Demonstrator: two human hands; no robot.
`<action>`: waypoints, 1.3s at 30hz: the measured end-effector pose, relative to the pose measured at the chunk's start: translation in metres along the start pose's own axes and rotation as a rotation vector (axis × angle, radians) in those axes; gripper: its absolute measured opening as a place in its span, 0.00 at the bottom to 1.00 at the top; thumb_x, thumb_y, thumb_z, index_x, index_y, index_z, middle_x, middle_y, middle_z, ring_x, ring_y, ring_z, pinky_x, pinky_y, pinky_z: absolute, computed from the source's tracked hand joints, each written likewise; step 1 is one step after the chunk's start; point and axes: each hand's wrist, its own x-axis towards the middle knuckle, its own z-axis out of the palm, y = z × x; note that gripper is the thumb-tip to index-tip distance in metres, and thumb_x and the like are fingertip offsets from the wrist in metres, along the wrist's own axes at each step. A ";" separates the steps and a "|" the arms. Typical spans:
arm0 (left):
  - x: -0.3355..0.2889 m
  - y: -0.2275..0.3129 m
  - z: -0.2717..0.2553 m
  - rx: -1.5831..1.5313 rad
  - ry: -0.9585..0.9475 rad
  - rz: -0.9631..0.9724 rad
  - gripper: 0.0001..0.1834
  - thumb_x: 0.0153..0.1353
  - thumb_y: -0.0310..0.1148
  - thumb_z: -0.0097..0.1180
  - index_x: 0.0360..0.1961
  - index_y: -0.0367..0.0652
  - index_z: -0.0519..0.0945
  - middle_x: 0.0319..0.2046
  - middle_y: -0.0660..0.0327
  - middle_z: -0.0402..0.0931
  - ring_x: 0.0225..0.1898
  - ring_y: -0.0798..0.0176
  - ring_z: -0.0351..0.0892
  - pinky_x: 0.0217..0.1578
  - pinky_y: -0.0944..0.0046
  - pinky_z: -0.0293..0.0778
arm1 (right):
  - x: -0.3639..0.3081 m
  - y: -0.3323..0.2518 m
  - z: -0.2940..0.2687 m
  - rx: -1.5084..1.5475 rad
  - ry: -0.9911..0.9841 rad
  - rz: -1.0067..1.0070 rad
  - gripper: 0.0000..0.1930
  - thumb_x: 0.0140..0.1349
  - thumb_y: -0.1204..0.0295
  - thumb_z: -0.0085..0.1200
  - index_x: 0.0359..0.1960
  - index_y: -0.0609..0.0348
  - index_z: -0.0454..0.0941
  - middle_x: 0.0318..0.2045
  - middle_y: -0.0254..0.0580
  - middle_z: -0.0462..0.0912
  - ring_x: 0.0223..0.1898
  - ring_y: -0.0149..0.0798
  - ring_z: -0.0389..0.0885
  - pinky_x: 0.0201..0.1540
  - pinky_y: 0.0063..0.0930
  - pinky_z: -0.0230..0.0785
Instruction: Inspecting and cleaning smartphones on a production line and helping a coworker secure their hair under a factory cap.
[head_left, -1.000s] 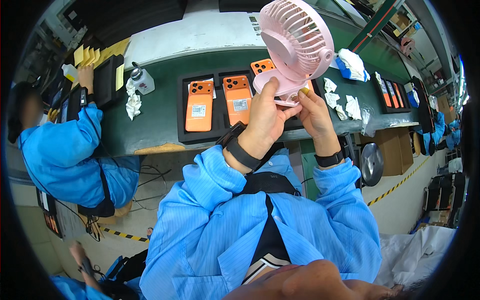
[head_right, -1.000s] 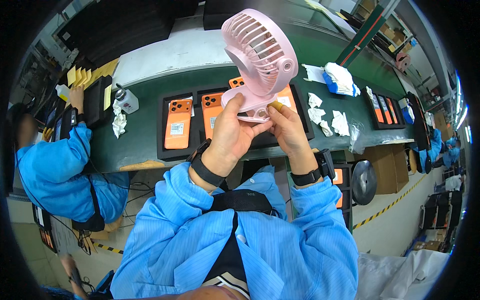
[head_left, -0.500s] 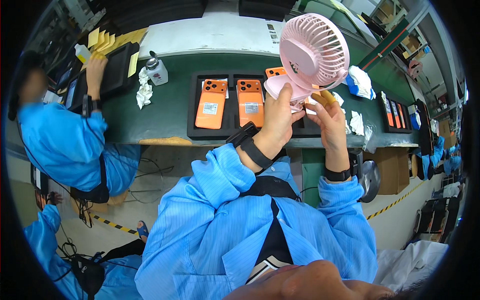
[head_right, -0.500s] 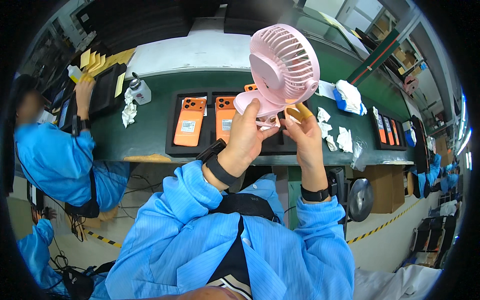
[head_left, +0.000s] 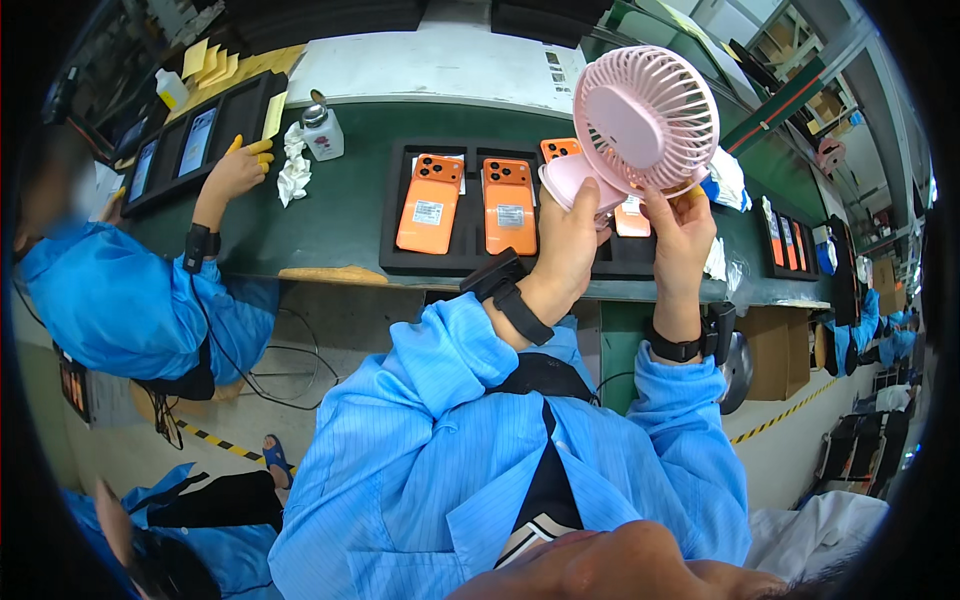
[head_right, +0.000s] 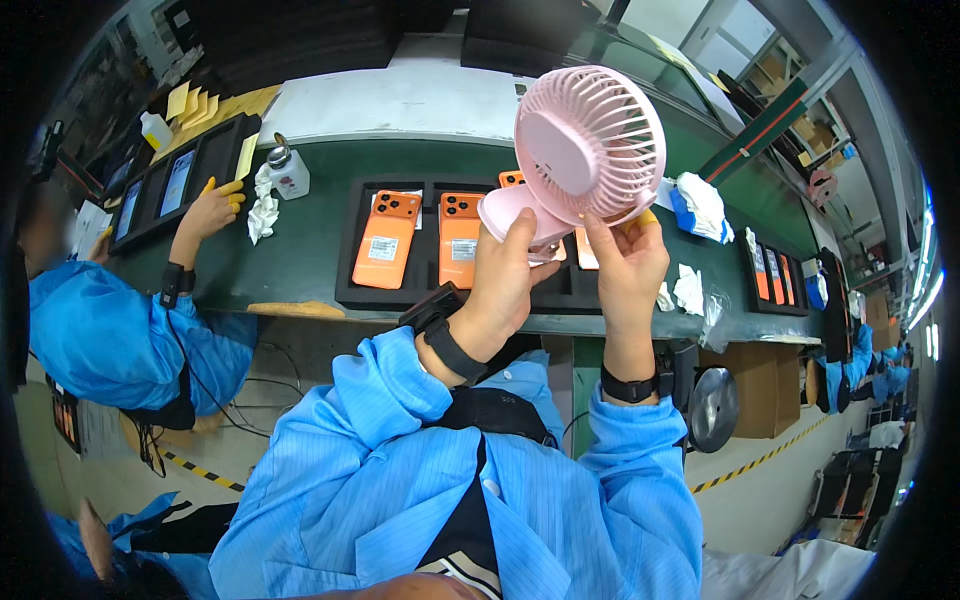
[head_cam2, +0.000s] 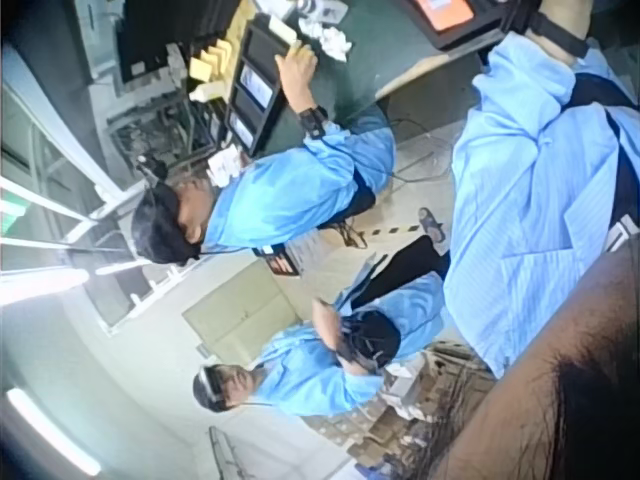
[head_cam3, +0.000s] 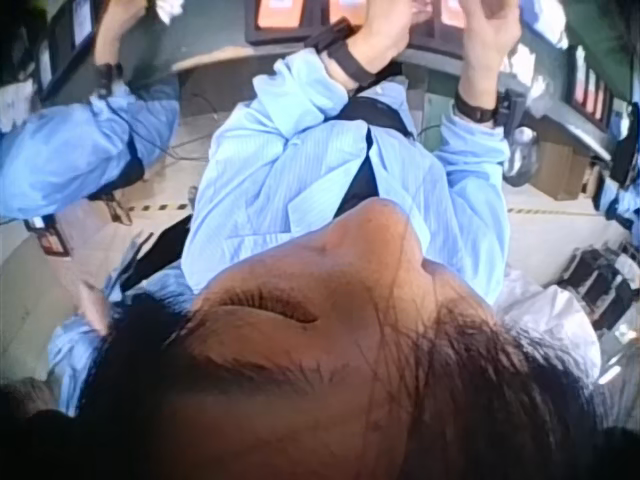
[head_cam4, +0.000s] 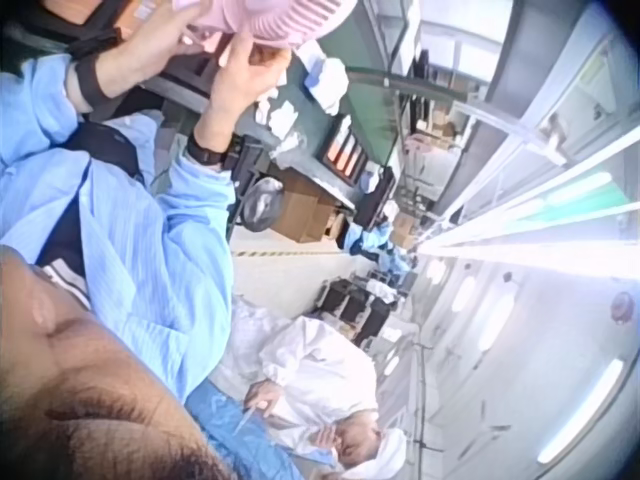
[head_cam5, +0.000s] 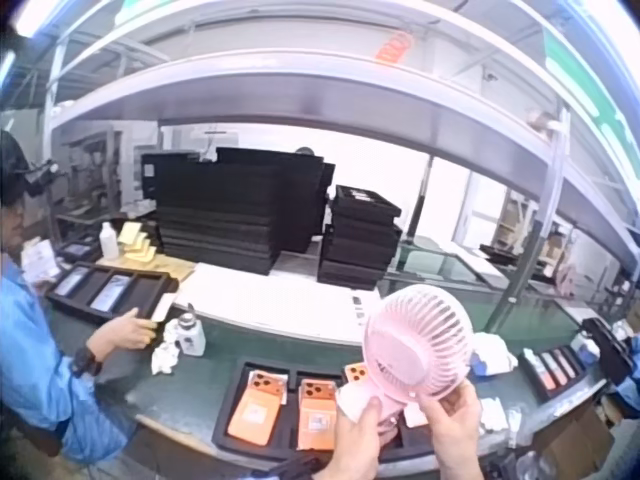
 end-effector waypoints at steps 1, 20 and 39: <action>-0.001 0.001 0.000 0.008 -0.018 -0.003 0.19 0.71 0.40 0.45 0.60 0.48 0.64 0.50 0.60 0.72 0.45 0.68 0.75 0.44 0.57 0.79 | 0.001 0.002 -0.002 0.064 0.002 0.041 0.23 0.62 0.76 0.62 0.55 0.73 0.68 0.47 0.48 0.80 0.47 0.35 0.81 0.49 0.26 0.75; 0.001 0.024 -0.009 0.051 -0.030 0.008 0.32 0.65 0.37 0.58 0.63 0.35 0.58 0.54 0.52 0.70 0.52 0.58 0.78 0.41 0.56 0.82 | 0.024 -0.001 -0.029 0.365 -0.047 0.129 0.13 0.67 0.77 0.51 0.50 0.73 0.73 0.44 0.52 0.82 0.41 0.43 0.86 0.44 0.32 0.84; 0.009 0.024 -0.029 0.040 -0.271 0.003 0.27 0.65 0.39 0.60 0.57 0.28 0.68 0.50 0.54 0.76 0.48 0.66 0.79 0.50 0.67 0.75 | 0.035 -0.021 -0.025 0.305 -0.218 0.302 0.16 0.69 0.71 0.50 0.49 0.77 0.72 0.39 0.53 0.84 0.35 0.40 0.87 0.41 0.28 0.83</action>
